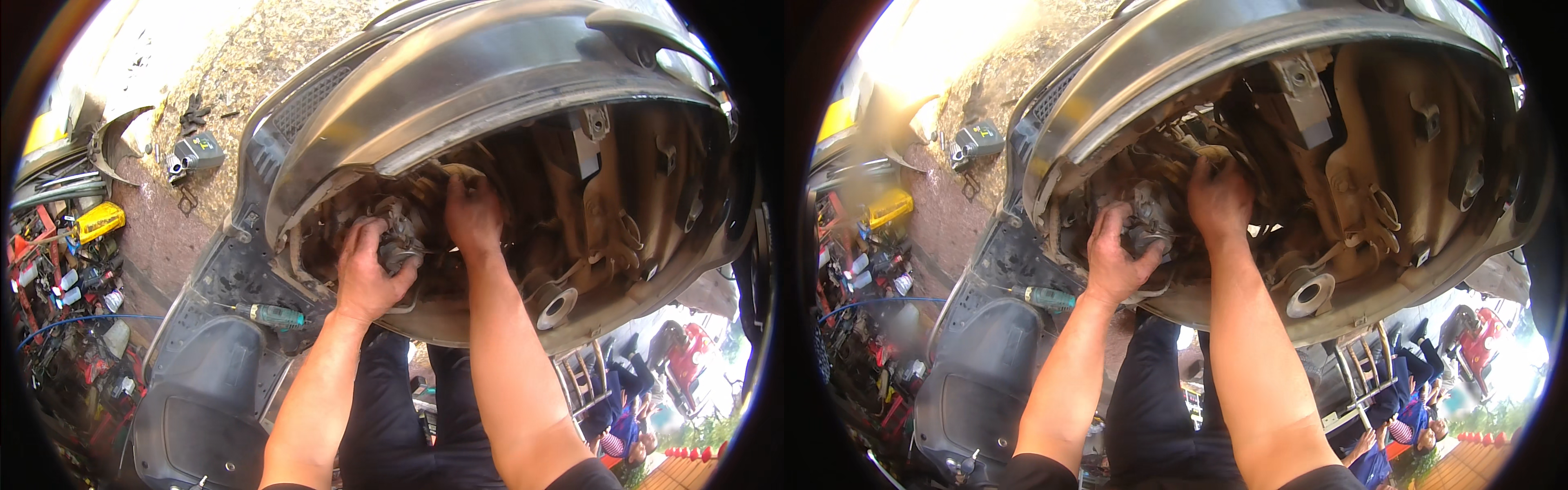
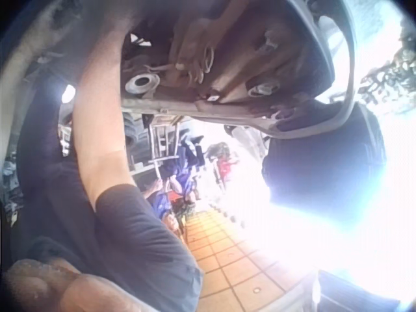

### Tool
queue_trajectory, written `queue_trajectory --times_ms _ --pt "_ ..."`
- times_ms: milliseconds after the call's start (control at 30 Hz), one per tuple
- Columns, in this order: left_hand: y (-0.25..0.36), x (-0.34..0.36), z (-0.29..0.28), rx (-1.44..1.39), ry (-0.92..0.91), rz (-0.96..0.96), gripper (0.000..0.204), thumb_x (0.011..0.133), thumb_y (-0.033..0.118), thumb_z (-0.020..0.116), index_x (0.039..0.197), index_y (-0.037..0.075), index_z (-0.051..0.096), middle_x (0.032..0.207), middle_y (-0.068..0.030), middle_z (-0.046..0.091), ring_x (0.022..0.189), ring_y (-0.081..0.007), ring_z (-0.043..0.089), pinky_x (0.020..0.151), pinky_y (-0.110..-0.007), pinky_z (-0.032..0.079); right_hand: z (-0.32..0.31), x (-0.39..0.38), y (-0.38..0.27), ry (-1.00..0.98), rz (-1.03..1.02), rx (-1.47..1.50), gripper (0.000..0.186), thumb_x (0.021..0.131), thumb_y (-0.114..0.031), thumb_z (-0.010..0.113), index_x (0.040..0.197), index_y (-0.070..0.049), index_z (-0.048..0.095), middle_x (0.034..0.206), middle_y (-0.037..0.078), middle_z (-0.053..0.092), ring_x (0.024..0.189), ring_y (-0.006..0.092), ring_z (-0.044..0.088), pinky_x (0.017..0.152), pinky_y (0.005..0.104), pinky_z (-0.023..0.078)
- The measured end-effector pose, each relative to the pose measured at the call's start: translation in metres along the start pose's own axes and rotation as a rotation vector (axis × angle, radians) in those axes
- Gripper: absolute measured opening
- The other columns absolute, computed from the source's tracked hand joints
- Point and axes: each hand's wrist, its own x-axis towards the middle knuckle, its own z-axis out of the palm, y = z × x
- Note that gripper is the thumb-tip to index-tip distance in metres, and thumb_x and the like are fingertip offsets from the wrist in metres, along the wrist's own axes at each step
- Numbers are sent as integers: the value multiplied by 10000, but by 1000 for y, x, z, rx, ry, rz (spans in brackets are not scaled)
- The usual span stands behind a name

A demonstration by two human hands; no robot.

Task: The person removes a cylindrical car part from the wheel well, then installs a new part by hand and secures it with a cordless drill. They also connect a hose to the assembly and tighten additional fasteners.

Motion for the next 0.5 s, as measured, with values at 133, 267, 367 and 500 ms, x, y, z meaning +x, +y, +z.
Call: queue_trajectory --times_ms 133,267,367,500 --pt "0 1 -1 -18 16 42 585 660 158 864 1162 4 608 1159 -203 633 1081 -414 614 940 -454 518 15 30 19 -237 157 6 609 976 -480 550 1237 60 654 1217 328 653 1221 453 601 1037 469 477" --pt "-3 3 -2 -76 5 3 597 647 173 875 1156 12 609 1167 -196 617 1095 -410 597 947 -457 512 37 54 42 -363 388 361 678 977 -553 514 1307 24 649 1358 287 604 1317 389 557 1086 425 425" --pt "-4 7 0 -17 38 46 633 637 194 885 1174 21 598 1193 -203 588 1121 -409 570 974 -469 492 44 62 52 -433 378 426 656 967 -559 514 1307 -20 670 1407 223 608 1345 309 550 1106 383 395" --pt "-2 13 5 54 63 19 703 626 233 897 1212 26 567 1225 -216 555 1142 -413 539 1020 -480 440 48 64 62 -401 305 347 601 951 -530 527 1304 -69 681 1396 176 631 1324 292 564 1100 379 399"
